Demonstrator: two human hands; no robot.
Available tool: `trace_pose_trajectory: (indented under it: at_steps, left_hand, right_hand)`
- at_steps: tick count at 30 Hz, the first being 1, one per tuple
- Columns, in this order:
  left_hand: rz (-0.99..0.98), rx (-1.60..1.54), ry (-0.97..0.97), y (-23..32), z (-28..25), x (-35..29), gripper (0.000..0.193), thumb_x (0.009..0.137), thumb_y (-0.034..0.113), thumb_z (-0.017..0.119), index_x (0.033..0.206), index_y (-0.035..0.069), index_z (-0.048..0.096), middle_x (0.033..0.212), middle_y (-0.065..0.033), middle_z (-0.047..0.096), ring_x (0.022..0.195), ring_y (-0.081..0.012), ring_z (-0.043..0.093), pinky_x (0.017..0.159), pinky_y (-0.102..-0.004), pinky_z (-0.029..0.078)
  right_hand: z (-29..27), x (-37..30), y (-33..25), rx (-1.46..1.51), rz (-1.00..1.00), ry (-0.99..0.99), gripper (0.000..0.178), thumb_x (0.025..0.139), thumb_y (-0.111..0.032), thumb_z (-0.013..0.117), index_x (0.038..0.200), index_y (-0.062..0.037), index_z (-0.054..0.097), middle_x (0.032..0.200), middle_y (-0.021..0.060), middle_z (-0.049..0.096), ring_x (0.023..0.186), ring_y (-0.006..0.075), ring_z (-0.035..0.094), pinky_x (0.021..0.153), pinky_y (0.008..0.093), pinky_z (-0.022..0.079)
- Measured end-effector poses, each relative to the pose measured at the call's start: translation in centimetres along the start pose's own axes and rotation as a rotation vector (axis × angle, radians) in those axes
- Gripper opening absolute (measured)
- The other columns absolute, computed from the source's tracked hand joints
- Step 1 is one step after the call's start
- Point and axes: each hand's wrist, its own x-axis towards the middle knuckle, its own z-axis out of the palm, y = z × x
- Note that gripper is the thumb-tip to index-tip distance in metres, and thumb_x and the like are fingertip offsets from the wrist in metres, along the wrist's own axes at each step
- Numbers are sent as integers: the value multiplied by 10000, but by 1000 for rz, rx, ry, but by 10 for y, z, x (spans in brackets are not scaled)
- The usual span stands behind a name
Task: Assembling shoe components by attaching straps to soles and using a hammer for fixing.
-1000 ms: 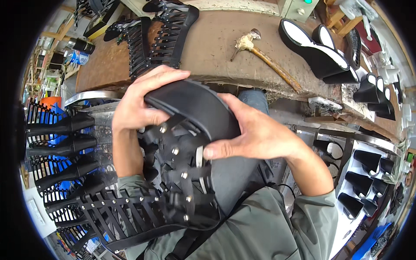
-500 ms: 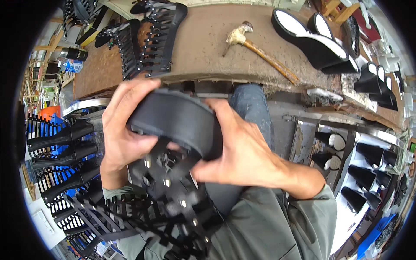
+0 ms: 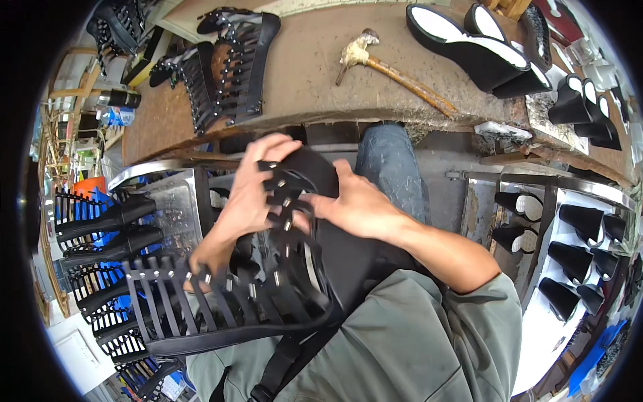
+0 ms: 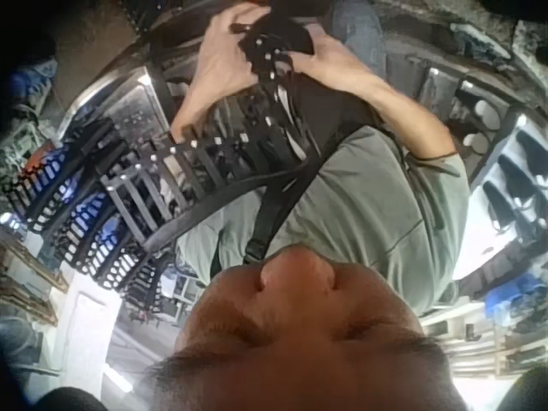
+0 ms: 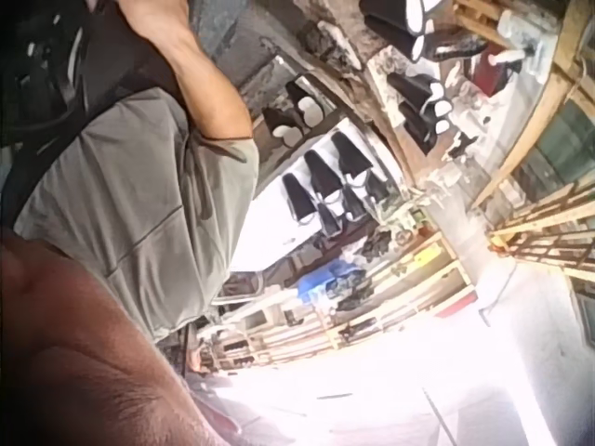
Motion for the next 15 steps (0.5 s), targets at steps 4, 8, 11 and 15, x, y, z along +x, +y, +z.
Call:
trace_pose_trajectory:
  at_steps: [4, 8, 11, 15]
  left_hand:
    - [-260, -606, 144, -76, 16, -4, 694, 735, 146, 700, 1352, 47, 398, 1310, -154, 450, 1182, -284, 466, 998, -402, 403]
    - [-251, -1640, 472, -76, 56, -11, 739, 891, 638, 379, 1380, 84, 384, 1355, -91, 462, 1262, -231, 423, 1072, -445, 308]
    - [149, -2142, 101, -43, 43, -8, 793, 839, 727, 355, 1254, 68, 508, 1010, -127, 649, 719, -211, 650, 539, -328, 554]
    - [-357, -1935, 573, -13, 12, -3, 665, 877, 578, 434, 1234, 26, 530, 1044, -122, 655, 851, -237, 658, 745, -376, 559]
  right_hand:
    - [15, 28, 5, 832, 268, -265, 428, 891, -392, 500, 1109, -31, 577, 963, 121, 638, 743, 182, 634, 674, 296, 533]
    - [9, 78, 21, 1457, 5, -1204, 485, 946, -363, 417, 1285, -21, 469, 1118, 227, 560, 900, 305, 579, 801, 421, 491]
    - [45, 48, 2, 1443, -218, -805, 628, 928, -500, 355, 1310, -11, 454, 1021, 238, 599, 898, 337, 612, 799, 434, 509]
    - [-25, 47, 55, 569, -234, -560, 522, 869, -236, 552, 1321, -4, 435, 1168, 183, 563, 1010, 288, 587, 863, 383, 483]
